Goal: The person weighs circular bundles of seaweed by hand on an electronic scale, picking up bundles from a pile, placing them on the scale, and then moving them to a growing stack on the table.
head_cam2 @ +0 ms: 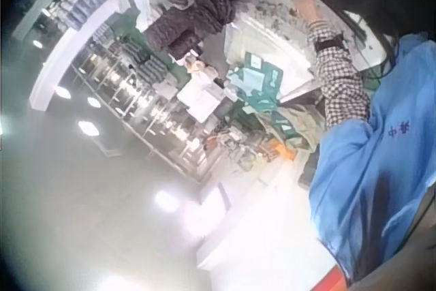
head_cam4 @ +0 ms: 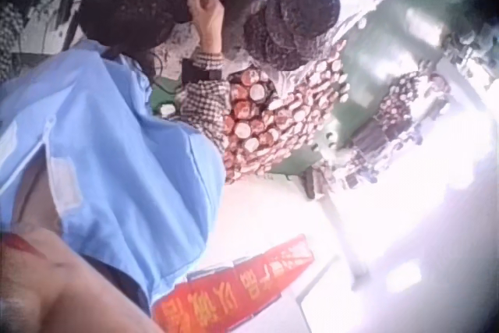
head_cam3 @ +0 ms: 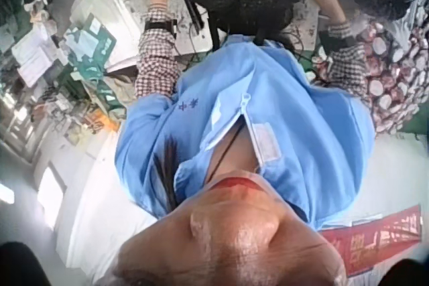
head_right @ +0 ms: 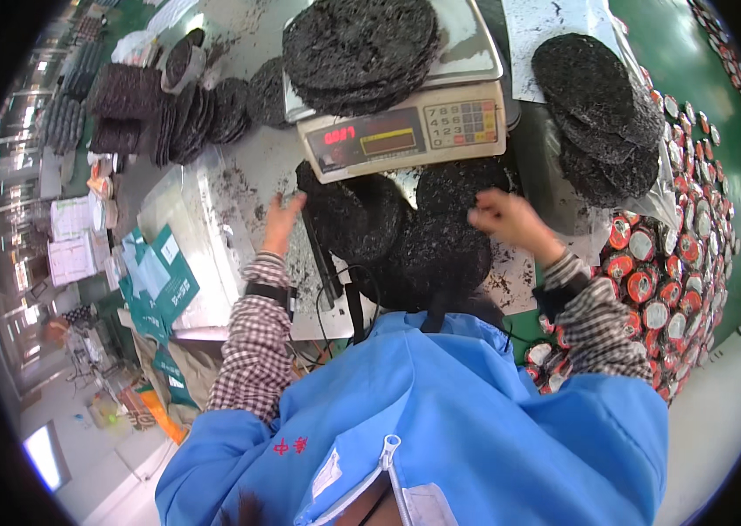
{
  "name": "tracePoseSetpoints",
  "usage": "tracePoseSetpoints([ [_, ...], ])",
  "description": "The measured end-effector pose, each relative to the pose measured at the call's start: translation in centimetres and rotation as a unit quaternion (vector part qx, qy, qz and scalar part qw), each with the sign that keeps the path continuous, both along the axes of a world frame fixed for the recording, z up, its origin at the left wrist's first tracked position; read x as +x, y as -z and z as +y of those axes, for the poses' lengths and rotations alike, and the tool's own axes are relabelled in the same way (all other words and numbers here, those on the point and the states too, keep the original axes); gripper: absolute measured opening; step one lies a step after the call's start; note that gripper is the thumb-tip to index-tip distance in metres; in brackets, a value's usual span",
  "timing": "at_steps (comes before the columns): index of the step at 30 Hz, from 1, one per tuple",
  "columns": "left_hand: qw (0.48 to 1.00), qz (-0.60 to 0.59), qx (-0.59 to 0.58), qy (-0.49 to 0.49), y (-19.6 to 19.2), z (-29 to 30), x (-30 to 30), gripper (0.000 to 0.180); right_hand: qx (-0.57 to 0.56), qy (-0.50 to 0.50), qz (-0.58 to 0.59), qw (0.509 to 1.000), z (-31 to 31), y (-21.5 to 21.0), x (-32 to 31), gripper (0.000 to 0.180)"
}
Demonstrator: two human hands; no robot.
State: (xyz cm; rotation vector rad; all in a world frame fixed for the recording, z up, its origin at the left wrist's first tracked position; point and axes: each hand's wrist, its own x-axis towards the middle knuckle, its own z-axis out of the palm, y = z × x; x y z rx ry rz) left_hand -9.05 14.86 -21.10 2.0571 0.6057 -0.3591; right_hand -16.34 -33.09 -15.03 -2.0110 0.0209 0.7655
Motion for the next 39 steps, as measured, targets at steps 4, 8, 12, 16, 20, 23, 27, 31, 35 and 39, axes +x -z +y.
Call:
tracePoseSetpoints([
  [4,0.993,-0.047,0.089,0.063,5.3,-3.0,-5.3,0.118,-0.327,-0.153,-0.182,0.914,5.4,5.8,-7.9,0.102],
  [8,0.950,-0.177,0.223,0.130,2.3,-5.2,-2.9,0.120,-0.350,-0.095,-0.217,0.906,6.6,8.4,-8.6,0.114],
  [12,0.962,-0.164,0.103,0.195,2.2,-0.7,2.5,0.099,-0.311,-0.076,-0.207,0.924,7.2,7.3,-7.8,0.106],
  [16,0.966,0.025,-0.061,0.250,-0.8,1.3,4.2,0.042,-0.247,-0.009,-0.239,0.939,6.0,7.7,-7.1,0.068],
  [20,0.956,0.039,-0.239,0.164,-5.6,0.2,-1.1,0.042,0.015,0.124,-0.130,0.984,2.9,8.9,-7.1,0.033],
  [23,0.952,-0.006,-0.290,0.099,-11.4,-2.1,-5.4,0.042,0.136,0.267,-0.062,0.952,1.3,7.8,-5.9,0.037],
  [27,0.943,0.039,-0.246,0.222,-15.0,-3.4,-7.0,0.028,-0.033,0.100,-0.250,0.963,4.0,2.6,-3.6,0.052],
  [31,0.917,-0.027,-0.142,0.371,-18.9,-10.4,-7.0,0.034,0.209,-0.116,-0.126,0.963,11.4,-9.0,-0.3,0.058],
  [35,0.939,-0.163,-0.027,0.301,-19.4,-12.5,-6.6,0.029,0.263,0.029,-0.066,0.962,11.9,-10.9,1.1,0.027],
  [39,0.923,-0.297,0.142,0.198,-17.1,-13.1,-6.5,0.023,0.220,0.102,-0.154,0.958,14.0,-9.5,0.3,0.025],
])
